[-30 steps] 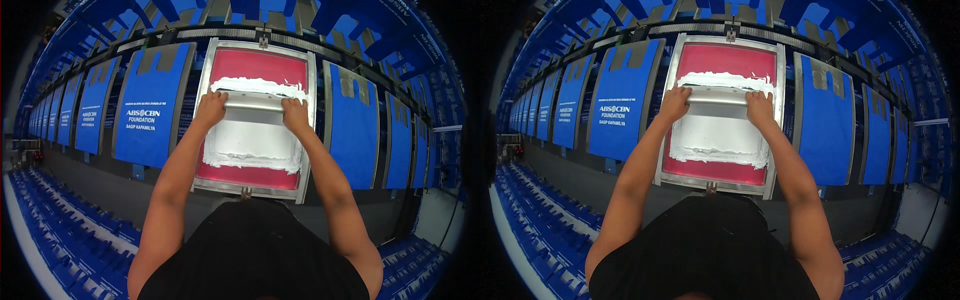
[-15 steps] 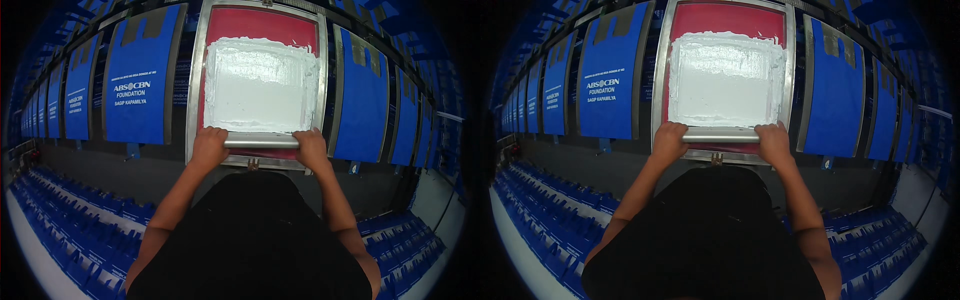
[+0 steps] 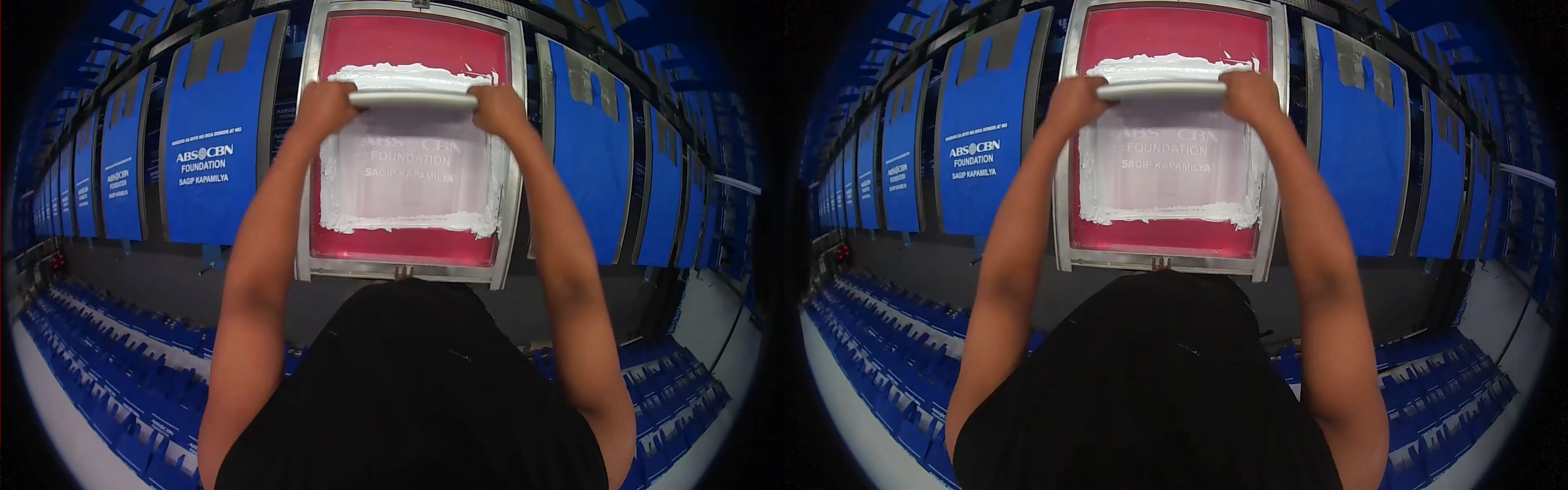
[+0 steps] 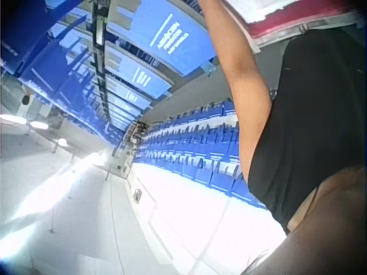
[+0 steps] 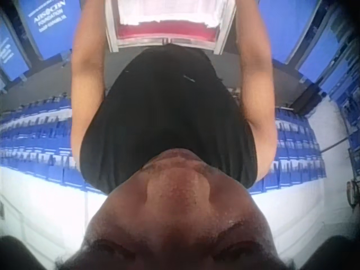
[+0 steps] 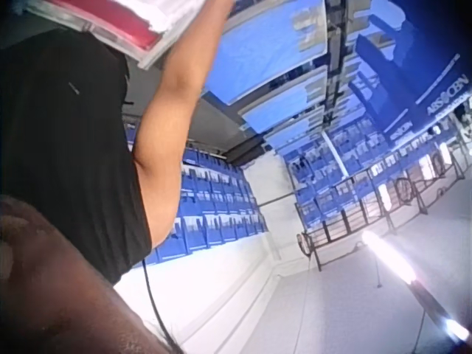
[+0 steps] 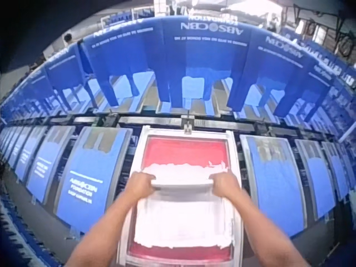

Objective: The person uses a metal roller to spread a thick white paste evenly across a rectangular red tray. The person repeatedly rolls the tool back and forth to smooth the surface of the paste within the tray's boundaries.

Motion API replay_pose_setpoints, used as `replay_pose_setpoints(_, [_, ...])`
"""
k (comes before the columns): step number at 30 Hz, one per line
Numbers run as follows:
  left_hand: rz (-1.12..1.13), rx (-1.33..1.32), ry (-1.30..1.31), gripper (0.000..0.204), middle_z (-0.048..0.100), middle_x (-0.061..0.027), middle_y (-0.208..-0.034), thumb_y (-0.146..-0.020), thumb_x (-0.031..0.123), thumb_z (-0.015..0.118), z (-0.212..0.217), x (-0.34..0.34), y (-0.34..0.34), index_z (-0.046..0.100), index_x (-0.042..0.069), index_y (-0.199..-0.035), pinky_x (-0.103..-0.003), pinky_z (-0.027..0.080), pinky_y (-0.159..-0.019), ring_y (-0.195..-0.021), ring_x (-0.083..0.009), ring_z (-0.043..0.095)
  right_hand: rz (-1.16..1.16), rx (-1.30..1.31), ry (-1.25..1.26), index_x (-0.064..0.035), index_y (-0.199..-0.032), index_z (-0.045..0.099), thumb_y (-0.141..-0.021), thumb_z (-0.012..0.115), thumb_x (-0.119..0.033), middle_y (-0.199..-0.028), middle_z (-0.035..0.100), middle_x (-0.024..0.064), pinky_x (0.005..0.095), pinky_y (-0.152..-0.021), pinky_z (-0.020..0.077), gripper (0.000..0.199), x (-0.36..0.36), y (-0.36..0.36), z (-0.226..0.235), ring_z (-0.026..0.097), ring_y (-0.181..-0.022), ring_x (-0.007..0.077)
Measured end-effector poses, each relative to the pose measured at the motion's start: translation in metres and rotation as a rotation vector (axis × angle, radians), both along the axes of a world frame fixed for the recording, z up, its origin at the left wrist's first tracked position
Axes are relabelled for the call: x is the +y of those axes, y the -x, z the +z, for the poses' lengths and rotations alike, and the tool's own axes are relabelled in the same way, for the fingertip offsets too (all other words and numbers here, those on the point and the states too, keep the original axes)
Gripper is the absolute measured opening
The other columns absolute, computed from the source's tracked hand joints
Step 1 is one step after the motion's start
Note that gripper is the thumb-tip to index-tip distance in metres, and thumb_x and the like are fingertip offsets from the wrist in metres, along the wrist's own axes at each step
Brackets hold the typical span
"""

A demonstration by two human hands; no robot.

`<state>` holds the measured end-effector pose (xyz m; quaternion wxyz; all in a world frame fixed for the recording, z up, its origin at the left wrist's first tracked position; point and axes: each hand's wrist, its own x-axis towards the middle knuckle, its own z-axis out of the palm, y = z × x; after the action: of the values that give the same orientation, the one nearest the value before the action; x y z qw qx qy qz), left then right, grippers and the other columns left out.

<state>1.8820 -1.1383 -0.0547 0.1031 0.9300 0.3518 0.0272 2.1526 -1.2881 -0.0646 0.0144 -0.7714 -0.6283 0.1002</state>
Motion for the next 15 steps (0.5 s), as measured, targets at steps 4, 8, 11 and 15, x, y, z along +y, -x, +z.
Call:
replay_pose_setpoints(4, [0.006, -0.023, 0.15, 0.032, 0.067, -0.0177, -0.074, -0.068, 0.029, 0.077, 0.013, -0.036, 0.038, 0.071, 0.008, -0.091, -0.042, 0.052, -0.07, -0.073, -0.0331, 0.067, 0.016, 0.071, 0.155, -0.0148, -0.101, 0.068, -0.068, 0.062, -0.01, -0.084, 0.069, 0.0121, 0.0446, -0.09, 0.0469, 0.034, -0.042, 0.03, 0.034, 0.067, -0.082, 0.0287])
replay_pose_setpoints(8, [-0.058, -0.13, 0.18, 0.034, 0.065, -0.0125, -0.083, -0.056, 0.003, 0.073, -0.002, -0.176, 0.119, 0.067, 0.007, -0.089, -0.044, 0.041, -0.081, -0.08, -0.0327, 0.06, -0.003, 0.212, 0.085, -0.0087, -0.098, 0.07, -0.062, 0.062, 0.002, -0.089, 0.07, 0.0119, 0.0527, -0.108, 0.032, 0.039, -0.18, 0.102, 0.028, 0.064, -0.09, 0.0285])
replay_pose_setpoints(11, [-0.062, -0.148, 0.159, 0.043, 0.065, -0.0123, -0.081, -0.053, 0.004, 0.075, -0.021, -0.17, 0.11, 0.066, 0.008, -0.095, -0.045, 0.042, -0.079, -0.08, -0.0325, 0.06, 0.002, 0.162, 0.008, -0.0102, -0.098, 0.069, -0.065, 0.061, 0.001, -0.083, 0.068, 0.0111, 0.0538, -0.108, 0.0311, 0.035, -0.18, 0.1, 0.0, 0.064, -0.086, 0.0286])
replay_pose_setpoints(15, [-0.012, 0.055, 0.11, 0.027, 0.067, -0.0166, -0.076, -0.065, 0.017, 0.073, -0.018, -0.049, 0.031, 0.073, 0.009, -0.091, -0.042, 0.048, -0.079, -0.077, -0.032, 0.065, -0.016, -0.021, 0.06, -0.017, -0.104, 0.069, -0.07, 0.061, -0.008, -0.082, 0.07, 0.0125, 0.0504, -0.103, 0.0324, 0.036, -0.066, 0.031, -0.022, 0.067, -0.084, 0.0263])
